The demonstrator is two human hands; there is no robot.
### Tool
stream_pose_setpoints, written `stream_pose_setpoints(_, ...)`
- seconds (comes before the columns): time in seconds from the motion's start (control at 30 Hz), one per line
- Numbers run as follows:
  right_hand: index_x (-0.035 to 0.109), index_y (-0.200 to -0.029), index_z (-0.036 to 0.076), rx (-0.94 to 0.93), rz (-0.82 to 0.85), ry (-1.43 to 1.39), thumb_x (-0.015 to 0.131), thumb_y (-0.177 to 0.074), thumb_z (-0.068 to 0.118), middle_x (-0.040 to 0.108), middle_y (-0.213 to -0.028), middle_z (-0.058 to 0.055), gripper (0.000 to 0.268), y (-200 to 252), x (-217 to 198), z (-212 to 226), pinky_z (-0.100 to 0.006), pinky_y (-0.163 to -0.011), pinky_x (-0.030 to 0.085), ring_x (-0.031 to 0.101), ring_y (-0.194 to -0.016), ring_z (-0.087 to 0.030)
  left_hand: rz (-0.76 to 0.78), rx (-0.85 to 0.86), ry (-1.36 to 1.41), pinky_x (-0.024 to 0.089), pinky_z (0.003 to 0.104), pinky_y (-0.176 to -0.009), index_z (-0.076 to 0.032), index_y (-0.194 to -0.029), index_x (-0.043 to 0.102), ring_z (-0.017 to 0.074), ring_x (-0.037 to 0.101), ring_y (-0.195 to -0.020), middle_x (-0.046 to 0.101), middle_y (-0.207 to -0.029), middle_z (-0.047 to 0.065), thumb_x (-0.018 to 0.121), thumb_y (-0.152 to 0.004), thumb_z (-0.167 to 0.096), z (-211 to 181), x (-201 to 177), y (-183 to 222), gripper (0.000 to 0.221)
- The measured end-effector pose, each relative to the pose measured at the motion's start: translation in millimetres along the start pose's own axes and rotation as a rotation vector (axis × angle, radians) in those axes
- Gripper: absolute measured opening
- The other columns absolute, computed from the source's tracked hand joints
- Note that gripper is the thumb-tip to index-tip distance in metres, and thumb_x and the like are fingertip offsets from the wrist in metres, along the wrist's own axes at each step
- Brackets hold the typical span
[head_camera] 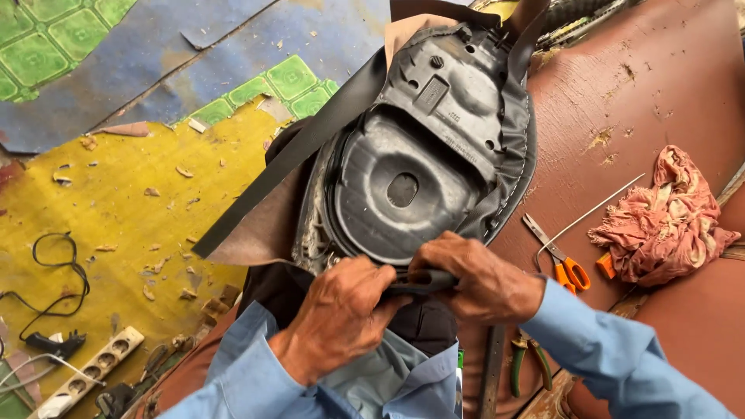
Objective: The person is reupholstering a seat by attaching a black leather-like material to a plastic seat base. They use a staple gun to secure the material, carefully pulling and smoothing it to fit the contours of the seat. The person also uses pliers to adjust the material and ensure a tight fit.
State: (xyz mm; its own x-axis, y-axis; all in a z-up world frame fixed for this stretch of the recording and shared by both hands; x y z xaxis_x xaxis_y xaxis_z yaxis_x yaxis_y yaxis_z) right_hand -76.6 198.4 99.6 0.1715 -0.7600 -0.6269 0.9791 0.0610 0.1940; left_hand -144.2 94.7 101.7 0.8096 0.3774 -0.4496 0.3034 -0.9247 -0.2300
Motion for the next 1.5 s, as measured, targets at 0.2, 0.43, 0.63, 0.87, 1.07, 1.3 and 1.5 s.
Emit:
stream_pose_setpoints(0.2,0.067,-0.103,0.006,-0.05,-0.157,0.017,0.071,-0.065,0.0,0.07,-0.095,-0.013,0.039,10,25,-4,-0.045,-0.084,0.05,0.064,-0.094,-0.037,-0.024,0.098,-0.12,0.048,0.045,-0.072,-0.001,-0.084,0.061,0.0342,0.061,-0.077,0.061,-0.076,0.014,0.077,-0.081,-0.01,-2,20,17,0.018)
stream_pose_setpoints(0.43,0.063,-0.112,0.008,0.199,0.033,0.119,0.08,-0.08,0.013,0.068,-0.101,-0.014,0.036,-6,33,-17,-0.043,-0.093,0.047,0.063,-0.102,-0.034,-0.119,0.138,-0.11,0.047,0.042,-0.073,-0.001,-0.088,0.064,0.0323,0.061,-0.075,0.064,-0.078,0.012,0.078,-0.08,-0.006,3,16,24,0.016)
stream_pose_setpoints(0.63,0.062,-0.116,0.004,0.008,-0.772,0.304,0.08,-0.071,0.007,0.066,-0.113,-0.017,0.049,90,-58,18,-0.043,-0.097,0.051,0.066,-0.109,-0.033,-0.105,0.048,-0.128,0.045,0.041,-0.069,-0.003,-0.074,0.058,0.0303,0.056,-0.066,0.057,-0.065,0.01,0.082,-0.08,-0.006,9,21,22,0.024)
stream_pose_setpoints(0.87,0.066,-0.112,0.0,0.22,-1.341,-0.328,0.071,-0.092,-0.007,0.068,-0.098,-0.011,0.022,160,48,-69,-0.027,-0.065,0.054,0.066,-0.075,-0.014,-0.085,-0.02,-0.149,0.042,0.042,-0.061,-0.002,-0.066,0.052,0.0307,0.05,-0.061,0.051,-0.06,0.012,0.081,-0.074,-0.002,17,25,22,0.03)
stream_pose_setpoints(1.07,0.058,-0.127,0.001,0.138,-1.014,0.186,0.078,-0.079,-0.002,0.062,-0.126,-0.019,0.052,114,47,-28,-0.033,-0.082,0.06,0.069,-0.103,-0.025,-0.082,0.037,-0.127,0.046,0.04,-0.067,-0.002,-0.071,0.056,0.0276,0.053,-0.06,0.053,-0.062,0.01,0.08,-0.081,-0.003,11,24,22,0.026)
stream_pose_setpoints(1.3,0.042,-0.146,0.002,0.051,-0.576,0.098,0.082,-0.073,0.006,0.056,-0.137,-0.022,0.083,60,-20,5,-0.034,-0.075,0.057,0.065,-0.089,-0.024,-0.058,0.093,-0.118,0.047,0.041,-0.068,-0.002,-0.076,0.059,0.0286,0.057,-0.064,0.055,-0.066,0.01,0.079,-0.084,-0.006,7,22,24,0.022)
stream_pose_setpoints(1.5,0.062,-0.123,0.014,0.249,0.008,0.202,0.083,-0.078,0.021,0.066,-0.101,-0.007,0.049,17,-4,-12,-0.04,-0.07,0.053,0.068,-0.09,-0.025,-0.055,0.173,-0.126,0.049,0.041,-0.074,0.0,-0.091,0.063,0.0298,0.063,-0.075,0.063,-0.077,0.011,0.077,-0.085,-0.005,-2,18,18,0.016)
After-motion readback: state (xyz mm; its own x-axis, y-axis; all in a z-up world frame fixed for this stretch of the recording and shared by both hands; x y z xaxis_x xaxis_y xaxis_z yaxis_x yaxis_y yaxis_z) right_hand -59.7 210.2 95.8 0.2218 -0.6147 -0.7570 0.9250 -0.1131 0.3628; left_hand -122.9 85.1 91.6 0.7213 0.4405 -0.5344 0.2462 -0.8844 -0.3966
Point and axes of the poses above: each hand's wrist, its own y-axis away from the middle knuckle, its own x-axis out of the palm, z = x × y, the point moved 10 cm from there along -y, towards the middle knuckle
